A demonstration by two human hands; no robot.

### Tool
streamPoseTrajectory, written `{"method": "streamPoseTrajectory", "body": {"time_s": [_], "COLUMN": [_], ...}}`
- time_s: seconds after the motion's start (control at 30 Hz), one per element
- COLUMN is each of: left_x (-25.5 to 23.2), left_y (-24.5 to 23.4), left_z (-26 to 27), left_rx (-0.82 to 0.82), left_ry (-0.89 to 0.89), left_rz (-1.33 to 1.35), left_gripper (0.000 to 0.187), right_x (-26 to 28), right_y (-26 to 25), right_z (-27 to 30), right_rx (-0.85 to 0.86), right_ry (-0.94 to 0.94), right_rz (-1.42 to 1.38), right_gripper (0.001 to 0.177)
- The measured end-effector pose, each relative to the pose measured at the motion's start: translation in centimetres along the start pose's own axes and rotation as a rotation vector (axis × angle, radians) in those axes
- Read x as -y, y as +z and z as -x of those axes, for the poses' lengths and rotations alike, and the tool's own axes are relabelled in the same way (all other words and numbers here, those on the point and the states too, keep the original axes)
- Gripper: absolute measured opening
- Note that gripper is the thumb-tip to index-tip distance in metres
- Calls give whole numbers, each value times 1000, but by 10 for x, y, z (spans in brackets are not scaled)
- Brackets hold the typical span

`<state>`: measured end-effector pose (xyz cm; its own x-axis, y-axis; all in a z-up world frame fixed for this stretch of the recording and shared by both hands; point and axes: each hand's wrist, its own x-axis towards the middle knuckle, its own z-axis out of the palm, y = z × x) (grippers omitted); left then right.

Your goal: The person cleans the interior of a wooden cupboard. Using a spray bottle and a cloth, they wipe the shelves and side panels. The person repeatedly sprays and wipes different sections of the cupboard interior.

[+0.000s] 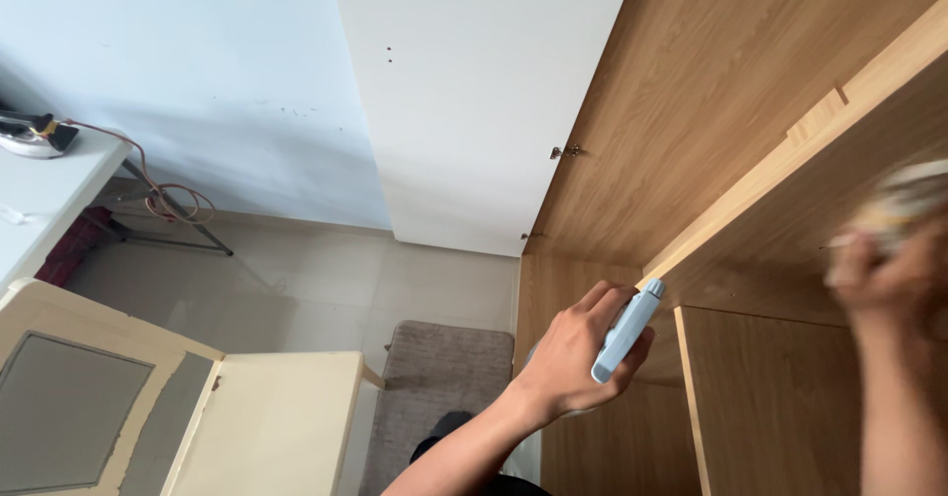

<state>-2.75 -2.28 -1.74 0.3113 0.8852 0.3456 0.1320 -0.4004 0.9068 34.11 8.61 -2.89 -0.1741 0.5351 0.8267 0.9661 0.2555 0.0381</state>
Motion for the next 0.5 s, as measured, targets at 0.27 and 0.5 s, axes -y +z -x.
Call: {"method": "streamPoseTrajectory", "body": {"time_s": [0.27,0.5], "left_x": [-2,-3], "left_y": [3,10], "left_z": [1,-4], "left_rx": [80,112], "left_ry": [-44,28], "left_rz": [8,28], "left_gripper": [37,37], "right_x": [28,29], "right_y": [6,25], "right_z": [-11,45], "right_rx": [-123,6], "right_ry": [146,130], "right_rz": [-70,33], "right_gripper": [75,77]}}
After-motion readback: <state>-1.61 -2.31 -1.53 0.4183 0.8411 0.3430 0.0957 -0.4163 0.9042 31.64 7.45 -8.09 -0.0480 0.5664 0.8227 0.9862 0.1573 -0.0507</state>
